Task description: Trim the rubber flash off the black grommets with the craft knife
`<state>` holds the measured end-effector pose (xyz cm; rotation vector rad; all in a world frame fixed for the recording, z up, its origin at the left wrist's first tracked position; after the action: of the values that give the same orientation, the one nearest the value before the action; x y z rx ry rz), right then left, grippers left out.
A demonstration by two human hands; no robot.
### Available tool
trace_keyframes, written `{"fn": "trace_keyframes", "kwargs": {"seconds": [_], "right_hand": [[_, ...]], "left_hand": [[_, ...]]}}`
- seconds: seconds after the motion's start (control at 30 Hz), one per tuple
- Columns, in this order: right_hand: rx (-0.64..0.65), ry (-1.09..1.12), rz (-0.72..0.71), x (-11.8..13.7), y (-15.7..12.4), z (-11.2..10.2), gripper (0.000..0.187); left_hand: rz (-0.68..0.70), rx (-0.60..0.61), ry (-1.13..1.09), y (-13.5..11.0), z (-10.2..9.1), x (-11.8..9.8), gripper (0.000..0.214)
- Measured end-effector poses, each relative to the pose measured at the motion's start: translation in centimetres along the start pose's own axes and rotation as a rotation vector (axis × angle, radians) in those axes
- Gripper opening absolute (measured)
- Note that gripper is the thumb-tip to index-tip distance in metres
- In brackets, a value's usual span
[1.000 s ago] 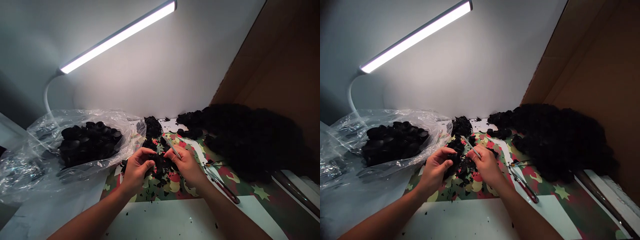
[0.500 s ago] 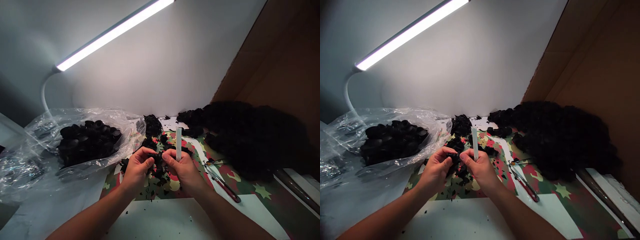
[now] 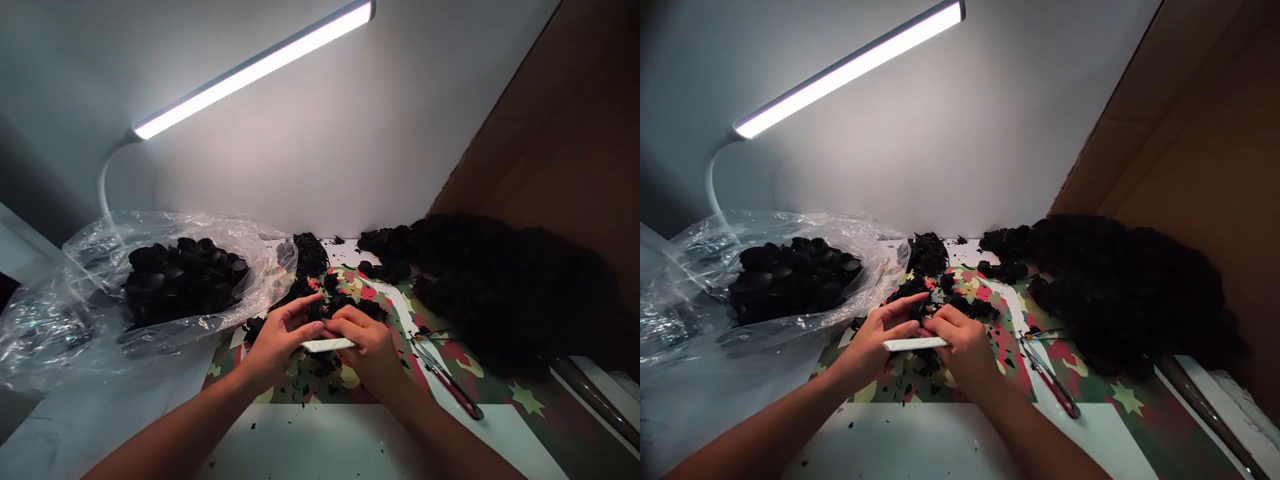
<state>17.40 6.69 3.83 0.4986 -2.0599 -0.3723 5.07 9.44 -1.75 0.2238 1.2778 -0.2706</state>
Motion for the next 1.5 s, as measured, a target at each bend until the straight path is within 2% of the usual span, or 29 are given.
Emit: {"fn": "trace_keyframes", "kwargs": {"seconds": [0.07, 0.13, 0.23, 0.3, 0.4, 0.5, 0.7, 0.87, 1.03, 1.17, 1.3, 1.4, 1.5], "right_hand": [[0.056, 0.028, 0.018, -0.2, 0.0, 0.3, 0.018], [0.056, 0.058, 0.058, -0.6, 0.1, 0.1, 0.025], [-0.063, 0.098, 0.172, -1.6, 0.3, -1.5, 0.043], [-0.122, 0.106, 0.193, -1.6, 0.5, -2.2, 0.046], [-0.08, 0.104, 0.176, -0.9, 0.8, -1.6, 0.03], [-0.043, 0.12, 0.237, -1.3, 0.8, -0.7, 0.013], [-0.076, 0.271, 0.358, -2.9, 0.1, -0.2, 0.009], [-0.007, 0.42, 0.505, -4.5, -0.1, 0.6, 0.017], [-0.044, 0.397, 0.408, -3.6, 0.5, -0.2, 0.021], [-0.056, 0.244, 0.279, -1.9, 0.8, -0.2, 0.005], [-0.086, 0.104, 0.17, -0.7, 1.0, -0.2, 0.02], [-0.052, 0.149, 0.302, -2.4, 0.9, 0.7, 0.021], [-0.02, 0.322, 0.493, -4.6, 0.3, 2.0, 0.029]], "left_hand": [[0.028, -0.043, 0.049, 0.1, -0.5, -0.4, 0.056], [0.076, -0.062, 0.108, 0.2, -0.8, -1.1, 0.054], [0.136, -0.065, 0.146, 0.3, -0.9, -1.6, 0.056], [0.159, -0.067, 0.179, 0.3, -0.9, -1.6, 0.051], [0.173, -0.047, 0.296, 0.2, -0.6, -1.5, 0.038], [0.187, -0.029, 0.372, 0.1, -0.4, -1.4, 0.038], [0.165, -0.052, 0.327, -0.3, -0.5, -1.3, 0.025], [0.234, -0.08, 0.337, -0.5, -0.5, -2.6, 0.016], [0.25, -0.084, 0.394, -0.4, -0.5, -2.9, 0.015], [0.303, -0.072, 0.457, -0.6, -0.4, -3.1, 0.014], [0.308, -0.069, 0.498, -0.7, -0.2, -2.7, 0.011], [0.303, -0.087, 0.506, -0.7, -0.2, -2.5, 0.011], [0.298, -0.136, 0.444, -0.7, -0.4, -2.3, 0.011]]}}
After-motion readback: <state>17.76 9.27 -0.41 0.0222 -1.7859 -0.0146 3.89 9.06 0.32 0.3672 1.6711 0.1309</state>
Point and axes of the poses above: each hand's wrist, its own y-axis towards the middle knuckle, its own z-axis out of the palm, x = y × z, the point moved 10 cm from there along y, towards the middle knuckle, and after that the axes turned 7 degrees about z, right-handed, at the moved point
